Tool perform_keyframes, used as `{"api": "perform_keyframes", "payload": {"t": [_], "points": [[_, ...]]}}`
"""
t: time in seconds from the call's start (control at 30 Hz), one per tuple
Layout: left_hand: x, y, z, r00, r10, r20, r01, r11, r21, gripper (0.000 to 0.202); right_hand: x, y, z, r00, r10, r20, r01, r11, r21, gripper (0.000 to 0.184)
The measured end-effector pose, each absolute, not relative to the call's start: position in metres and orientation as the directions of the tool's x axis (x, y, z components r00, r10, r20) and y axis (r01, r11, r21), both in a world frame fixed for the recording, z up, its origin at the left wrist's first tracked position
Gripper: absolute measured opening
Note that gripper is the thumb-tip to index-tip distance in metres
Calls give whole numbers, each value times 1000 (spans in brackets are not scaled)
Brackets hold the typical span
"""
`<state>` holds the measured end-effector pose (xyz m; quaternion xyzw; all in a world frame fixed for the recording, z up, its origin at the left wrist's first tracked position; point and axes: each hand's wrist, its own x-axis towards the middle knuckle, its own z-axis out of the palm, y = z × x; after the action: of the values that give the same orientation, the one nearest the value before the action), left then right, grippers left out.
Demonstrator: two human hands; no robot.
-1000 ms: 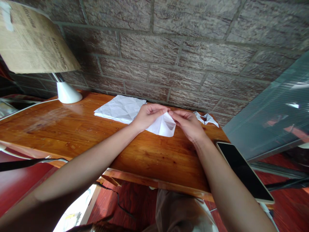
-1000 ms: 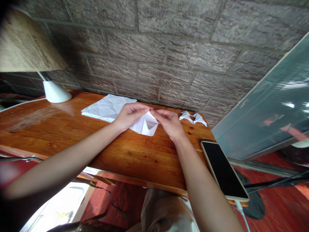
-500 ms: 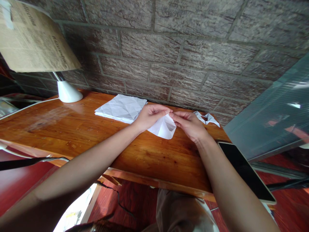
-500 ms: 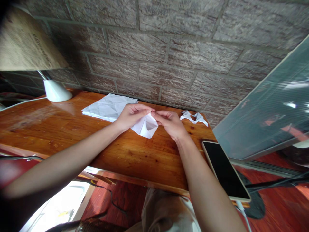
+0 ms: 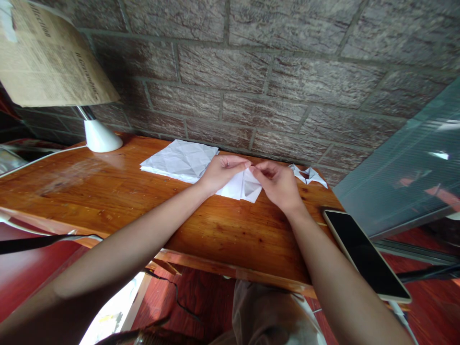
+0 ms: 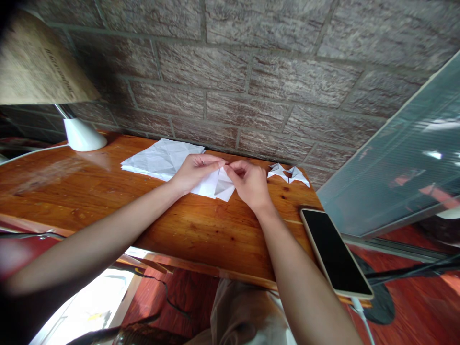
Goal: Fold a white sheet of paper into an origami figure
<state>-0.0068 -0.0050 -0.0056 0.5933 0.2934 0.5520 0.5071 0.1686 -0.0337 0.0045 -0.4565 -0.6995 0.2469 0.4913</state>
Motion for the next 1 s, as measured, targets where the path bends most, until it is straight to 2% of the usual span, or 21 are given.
{"api": "perform_keyframes", "payload": {"t": [0.1,0.2,0.4,0.5,0.7,0.9,1.0], "points": [[-7,-5,-7,220,911,349,-195,-310,931,39,169,-34,3,-109,865,490,442,483,-756,32],[-7,-5,-7,211,903,374,-172,-342,924,39,169,-34,5,-119,874,471,398,477,-784,33],[-7,-6,-3,153,880,450,-150,-430,891,39,173,-35,12,-208,937,282,265,331,-906,42],[-7,-6,-2,141,879,455,-148,-436,888,39,175,-34,13,-221,945,243,227,292,-929,41],[-7,-7,0,145,885,442,-157,-420,894,38,173,-34,11,-157,925,345,276,377,-884,38],[-9,-7,-2,233,927,294,-172,-258,951,40,172,-35,8,-127,877,463,418,471,-777,31],[-8,-7,-4,244,925,292,-154,-260,953,43,172,-35,8,-124,864,489,447,488,-749,30]]}}
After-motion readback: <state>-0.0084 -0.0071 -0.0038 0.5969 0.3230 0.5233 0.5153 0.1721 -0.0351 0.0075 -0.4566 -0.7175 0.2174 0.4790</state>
